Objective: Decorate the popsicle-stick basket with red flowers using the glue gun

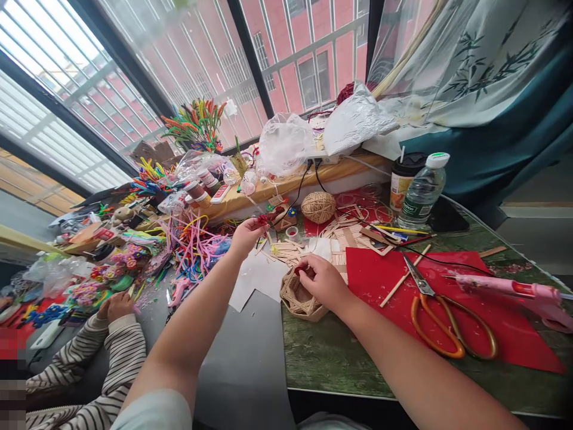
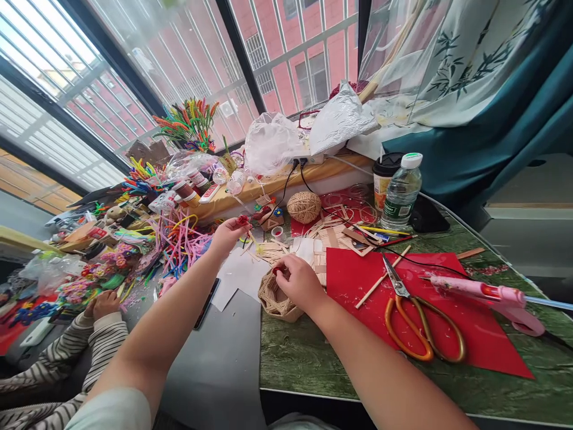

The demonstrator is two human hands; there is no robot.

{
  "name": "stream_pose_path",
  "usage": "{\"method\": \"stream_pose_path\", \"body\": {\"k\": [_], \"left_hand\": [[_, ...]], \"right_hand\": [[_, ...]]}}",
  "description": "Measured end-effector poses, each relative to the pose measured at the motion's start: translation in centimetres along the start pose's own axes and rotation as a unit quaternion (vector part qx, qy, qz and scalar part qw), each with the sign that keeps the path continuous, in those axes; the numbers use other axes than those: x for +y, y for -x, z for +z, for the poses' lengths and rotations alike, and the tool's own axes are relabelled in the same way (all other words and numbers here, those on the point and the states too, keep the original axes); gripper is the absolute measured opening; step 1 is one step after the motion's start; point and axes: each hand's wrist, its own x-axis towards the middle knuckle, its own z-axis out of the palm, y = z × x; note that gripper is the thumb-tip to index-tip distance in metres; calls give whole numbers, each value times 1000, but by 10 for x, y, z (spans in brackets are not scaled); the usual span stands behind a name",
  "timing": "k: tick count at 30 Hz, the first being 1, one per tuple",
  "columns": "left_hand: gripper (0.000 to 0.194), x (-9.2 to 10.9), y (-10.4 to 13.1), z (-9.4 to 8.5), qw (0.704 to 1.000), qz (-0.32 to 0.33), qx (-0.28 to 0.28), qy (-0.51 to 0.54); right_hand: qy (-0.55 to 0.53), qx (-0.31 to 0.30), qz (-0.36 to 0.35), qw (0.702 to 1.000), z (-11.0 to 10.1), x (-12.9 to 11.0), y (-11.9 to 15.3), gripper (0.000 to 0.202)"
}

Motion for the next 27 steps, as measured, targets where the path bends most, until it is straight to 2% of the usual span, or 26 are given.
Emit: {"method": "stream_pose_path", "body": {"k": [6,10,15,27], "left_hand": [[52,-14,-1,-22,995,28,89,-39],[45,-24,4,-38,988,29,119,-98],[31,-26,13,-41,977,34,70,-197],[18,-6,29,-11,926,78,-39,-366]], "right_hand": [[-5,-3,-1,1000,0,1,0,12],[-1,6,-2,1000,0,0,0,13],[-1,-2,3,1000,-1,-2,0,12],[-7,6,1,1000,-1,-1,0,12]]}}
